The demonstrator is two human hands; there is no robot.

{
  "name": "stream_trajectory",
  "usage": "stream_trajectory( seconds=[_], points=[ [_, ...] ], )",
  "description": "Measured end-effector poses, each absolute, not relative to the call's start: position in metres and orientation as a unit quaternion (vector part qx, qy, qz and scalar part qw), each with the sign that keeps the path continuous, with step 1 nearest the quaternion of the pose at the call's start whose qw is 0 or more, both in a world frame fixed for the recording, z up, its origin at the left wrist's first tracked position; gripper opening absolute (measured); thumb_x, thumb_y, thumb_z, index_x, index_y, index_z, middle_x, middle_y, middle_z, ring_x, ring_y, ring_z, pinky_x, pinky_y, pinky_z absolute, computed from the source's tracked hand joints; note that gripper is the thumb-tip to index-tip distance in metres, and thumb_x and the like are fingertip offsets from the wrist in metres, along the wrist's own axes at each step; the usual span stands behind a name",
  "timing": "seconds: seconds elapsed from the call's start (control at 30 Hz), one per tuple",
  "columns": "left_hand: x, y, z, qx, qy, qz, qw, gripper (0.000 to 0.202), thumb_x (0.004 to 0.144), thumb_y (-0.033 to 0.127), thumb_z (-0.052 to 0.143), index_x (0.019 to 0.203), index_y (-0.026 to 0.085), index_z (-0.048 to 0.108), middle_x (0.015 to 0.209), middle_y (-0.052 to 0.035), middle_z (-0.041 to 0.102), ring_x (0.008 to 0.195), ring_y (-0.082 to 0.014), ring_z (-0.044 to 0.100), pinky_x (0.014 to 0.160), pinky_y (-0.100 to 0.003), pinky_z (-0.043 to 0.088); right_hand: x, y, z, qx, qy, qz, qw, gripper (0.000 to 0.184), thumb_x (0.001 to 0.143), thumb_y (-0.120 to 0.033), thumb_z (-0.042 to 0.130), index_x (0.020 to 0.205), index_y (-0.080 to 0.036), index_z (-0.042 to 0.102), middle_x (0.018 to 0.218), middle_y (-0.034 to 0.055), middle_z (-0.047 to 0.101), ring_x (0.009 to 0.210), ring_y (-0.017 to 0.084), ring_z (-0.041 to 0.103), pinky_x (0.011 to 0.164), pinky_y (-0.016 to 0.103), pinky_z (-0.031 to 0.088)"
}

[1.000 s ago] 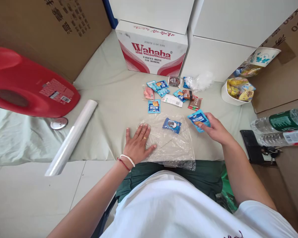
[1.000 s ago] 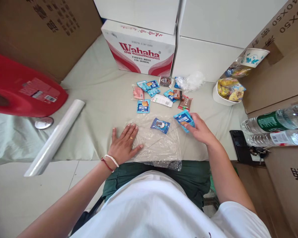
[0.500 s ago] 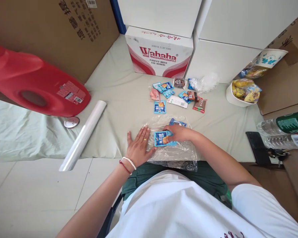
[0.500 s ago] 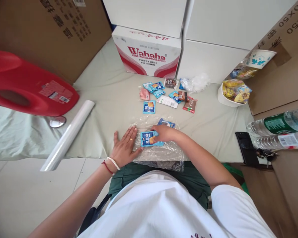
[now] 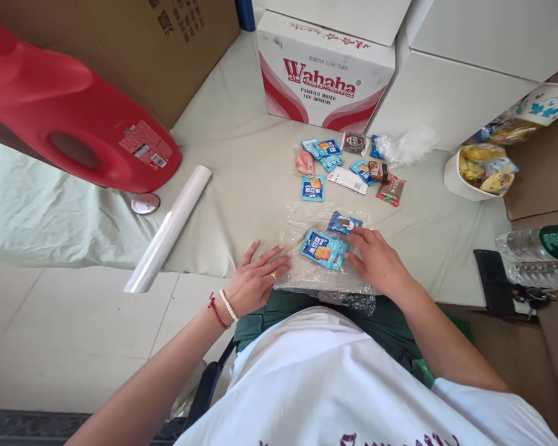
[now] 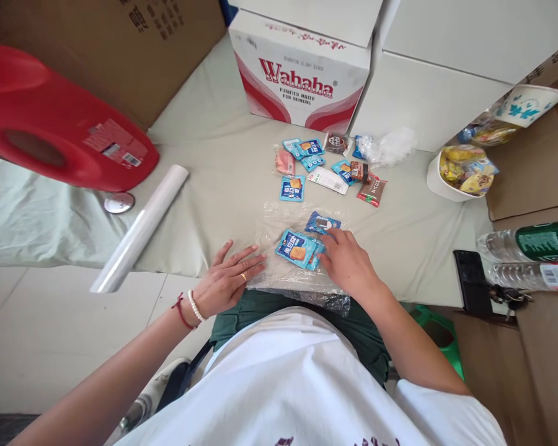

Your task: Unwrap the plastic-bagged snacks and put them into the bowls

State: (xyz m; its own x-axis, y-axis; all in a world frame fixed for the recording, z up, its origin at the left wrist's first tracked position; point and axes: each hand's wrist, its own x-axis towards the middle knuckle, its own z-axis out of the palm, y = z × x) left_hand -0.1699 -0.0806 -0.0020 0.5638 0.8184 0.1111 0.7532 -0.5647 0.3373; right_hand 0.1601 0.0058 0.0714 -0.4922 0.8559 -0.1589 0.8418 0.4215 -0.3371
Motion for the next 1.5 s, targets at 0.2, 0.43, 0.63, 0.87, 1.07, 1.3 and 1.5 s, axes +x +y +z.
stream_trajectory(
  seconds=[0.2,0.43,0.63,0.87,1.07,1.3,1.5],
  points=[
    [-0.181,-0.082,-0.013,0.887,0.426,0.103,0.148,0.072,0.097,0.053,0.058,0.160,0.023,0.043,0.164,-0.0149,0.046,0.153,-0.0315,0.044,0.132,-0.061,0.008,0.192,-0.062,0.045,-0.360,-0.895,0.261,0.040,0.051,0.095,-0.039,0.070,0.144,-0.031,0.061,0.146,0.0120,0.061,0.136,0.034,0.055,0.112,0.059,0.052],
    [-0.175,-0.073,-0.013,0.847,0.478,0.162,0.165,0.038,0.107,0.032,0.040,0.124,0.029,0.073,0.139,-0.0061,0.072,0.137,-0.0221,0.060,0.130,-0.054,0.022,0.202,-0.077,0.025,-0.394,-0.870,0.274,0.113,0.033,0.104,-0.021,0.048,0.122,-0.030,0.074,0.130,0.0104,0.072,0.122,0.026,0.067,0.104,0.048,0.058],
    [-0.155,-0.019,0.000,0.751,0.586,0.210,0.219,0.042,0.104,0.040,0.038,0.099,0.021,0.075,0.100,-0.0101,0.078,0.104,-0.0257,0.068,0.100,-0.045,0.050,0.202,-0.013,0.050,-0.457,-0.815,0.318,0.161,0.031,0.107,-0.035,0.045,0.117,-0.024,0.073,0.099,0.0065,0.076,0.088,0.020,0.072,0.080,0.032,0.057],
    [-0.122,0.013,0.000,0.674,0.715,0.131,0.132,0.039,0.092,0.039,0.057,0.118,0.017,0.074,0.110,-0.0155,0.070,0.114,-0.0381,0.057,0.095,-0.052,0.047,0.181,0.049,0.068,-0.591,-0.797,0.118,-0.036,0.032,0.099,-0.024,0.056,0.126,-0.020,0.072,0.115,0.0140,0.070,0.108,0.030,0.062,0.081,0.034,0.049],
    [-0.119,0.018,-0.005,0.647,0.736,0.152,0.129,0.045,0.088,0.042,0.065,0.123,0.016,0.073,0.121,-0.0175,0.062,0.117,-0.0383,0.053,0.098,-0.051,0.046,0.120,0.095,0.063,-0.542,-0.830,0.134,-0.008,0.045,0.099,-0.038,0.061,0.137,-0.014,0.066,0.128,0.0181,0.067,0.126,0.036,0.048,0.100,0.043,0.043],
    [-0.116,0.030,-0.002,0.629,0.743,0.158,0.165,0.039,0.081,0.041,0.075,0.114,0.019,0.074,0.120,-0.0152,0.060,0.118,-0.0374,0.052,0.098,-0.051,0.047,0.084,0.116,0.060,-0.527,-0.824,0.206,-0.028,0.023,0.095,-0.015,0.059,0.110,-0.017,0.076,0.093,0.0083,0.073,0.103,0.026,0.060,0.086,0.032,0.042],
    [-0.119,0.034,-0.004,0.615,0.743,0.193,0.182,0.012,0.080,0.030,0.071,0.079,0.021,0.063,0.113,-0.0122,0.064,0.113,-0.0344,0.054,0.097,-0.048,0.046,0.080,0.046,0.076,-0.385,-0.909,0.128,-0.098,0.035,0.102,-0.016,0.049,0.129,-0.023,0.069,0.115,0.0138,0.068,0.104,0.028,0.058,0.077,0.034,0.042]
  ],
)
